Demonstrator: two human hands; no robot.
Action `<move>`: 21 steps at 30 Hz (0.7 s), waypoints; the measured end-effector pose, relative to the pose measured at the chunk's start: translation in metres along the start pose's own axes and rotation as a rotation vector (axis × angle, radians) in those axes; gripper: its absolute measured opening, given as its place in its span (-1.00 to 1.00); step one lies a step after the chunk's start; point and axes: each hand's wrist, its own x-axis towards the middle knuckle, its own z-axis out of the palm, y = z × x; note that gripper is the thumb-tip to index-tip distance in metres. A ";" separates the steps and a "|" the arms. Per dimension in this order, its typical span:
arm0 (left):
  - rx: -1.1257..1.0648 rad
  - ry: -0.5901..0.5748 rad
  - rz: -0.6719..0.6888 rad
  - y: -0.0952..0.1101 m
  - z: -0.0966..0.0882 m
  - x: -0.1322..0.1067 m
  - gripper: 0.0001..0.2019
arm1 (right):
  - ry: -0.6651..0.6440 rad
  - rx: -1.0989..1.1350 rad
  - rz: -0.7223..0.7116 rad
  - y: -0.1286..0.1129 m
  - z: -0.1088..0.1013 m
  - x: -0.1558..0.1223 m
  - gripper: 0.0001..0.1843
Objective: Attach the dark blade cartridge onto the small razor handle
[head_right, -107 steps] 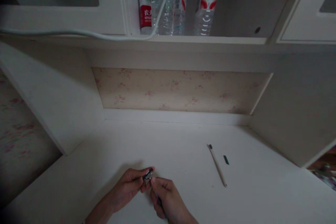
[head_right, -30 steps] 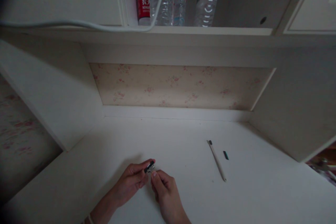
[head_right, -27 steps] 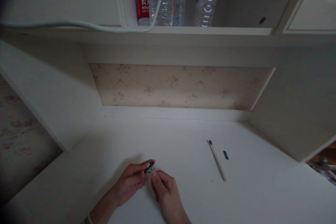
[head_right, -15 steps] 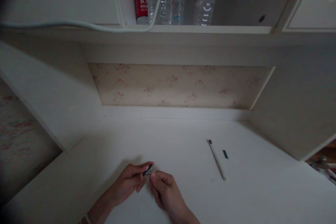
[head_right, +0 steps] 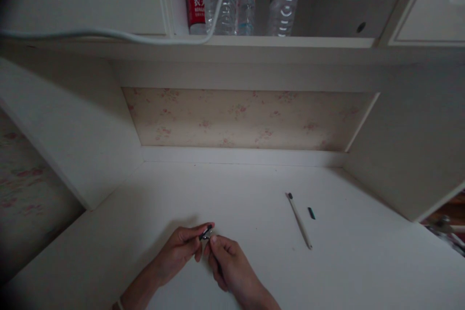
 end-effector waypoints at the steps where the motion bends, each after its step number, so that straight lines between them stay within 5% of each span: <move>1: -0.010 -0.001 0.006 0.000 0.000 0.000 -0.69 | 0.001 -0.013 -0.002 -0.001 0.000 0.000 -0.46; 8: -0.075 0.082 0.013 0.003 0.002 0.003 -0.67 | 0.009 -0.095 -0.039 -0.005 -0.002 0.000 -0.47; 13: 0.161 0.212 0.080 0.001 -0.001 0.005 -0.63 | 0.184 -0.164 -0.149 0.006 -0.004 0.005 -0.58; 21: 0.429 0.207 0.207 0.005 0.003 0.006 -0.74 | 0.136 0.029 -0.118 0.018 -0.002 0.013 -0.48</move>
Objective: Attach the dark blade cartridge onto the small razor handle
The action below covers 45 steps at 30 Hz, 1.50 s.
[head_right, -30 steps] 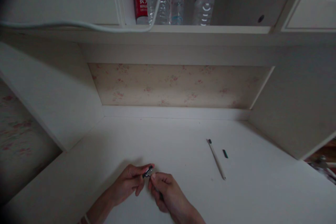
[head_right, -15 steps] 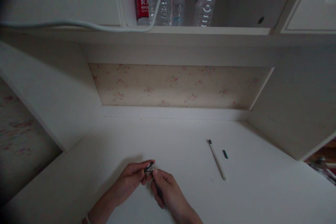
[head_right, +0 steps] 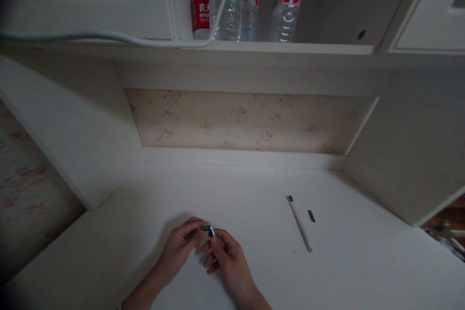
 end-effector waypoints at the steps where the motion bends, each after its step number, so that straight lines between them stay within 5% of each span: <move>1: 0.032 0.004 0.023 0.002 0.000 0.000 -0.75 | 0.004 0.013 0.006 0.001 0.001 0.000 -0.48; 14: 0.220 0.072 0.089 0.018 0.004 0.001 -0.77 | -0.027 -0.164 -0.030 0.010 0.003 0.004 -0.52; 19: 0.252 0.054 0.049 0.009 0.004 0.002 -0.77 | 0.075 -0.409 -0.154 0.001 -0.003 0.003 -0.71; 24: 0.218 0.087 -0.010 -0.006 0.006 0.001 -0.55 | 0.234 -0.538 -0.195 -0.003 -0.015 0.006 -0.62; 28: 0.195 0.089 -0.048 -0.011 0.008 -0.001 -0.55 | 0.527 -0.694 -0.182 -0.009 -0.049 0.017 -0.58; 31: 0.195 0.064 -0.047 -0.013 0.009 -0.002 -0.58 | 0.636 -1.041 -0.108 -0.017 -0.093 0.025 -0.54; 37: 0.260 0.009 -0.027 -0.022 0.011 -0.003 -0.63 | 0.687 -1.391 0.101 -0.040 -0.164 0.026 -0.65; 45: 0.282 -0.024 -0.015 -0.022 0.013 -0.004 -0.65 | 0.648 -1.561 0.245 -0.049 -0.193 0.031 -0.68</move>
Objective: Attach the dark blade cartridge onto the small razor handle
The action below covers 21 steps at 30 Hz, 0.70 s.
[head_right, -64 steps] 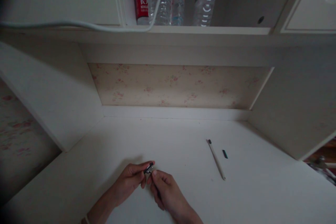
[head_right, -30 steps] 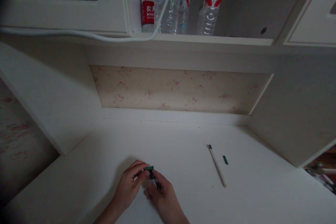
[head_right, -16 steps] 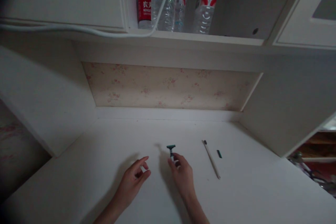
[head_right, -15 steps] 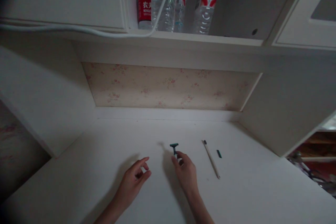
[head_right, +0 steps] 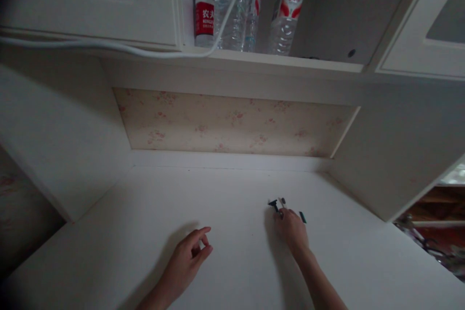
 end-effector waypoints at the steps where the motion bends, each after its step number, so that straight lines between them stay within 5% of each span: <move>1: 0.005 0.001 -0.001 0.000 0.000 0.000 -0.65 | -0.005 -0.013 -0.003 0.001 0.001 0.002 -0.68; 16: 0.078 -0.043 -0.011 0.000 -0.001 -0.001 -0.67 | 0.032 -0.100 -0.033 0.002 0.002 0.001 -0.65; 21: 0.079 -0.059 -0.009 0.000 0.001 -0.001 -0.69 | 0.148 -0.064 -0.080 -0.020 -0.005 -0.020 -0.55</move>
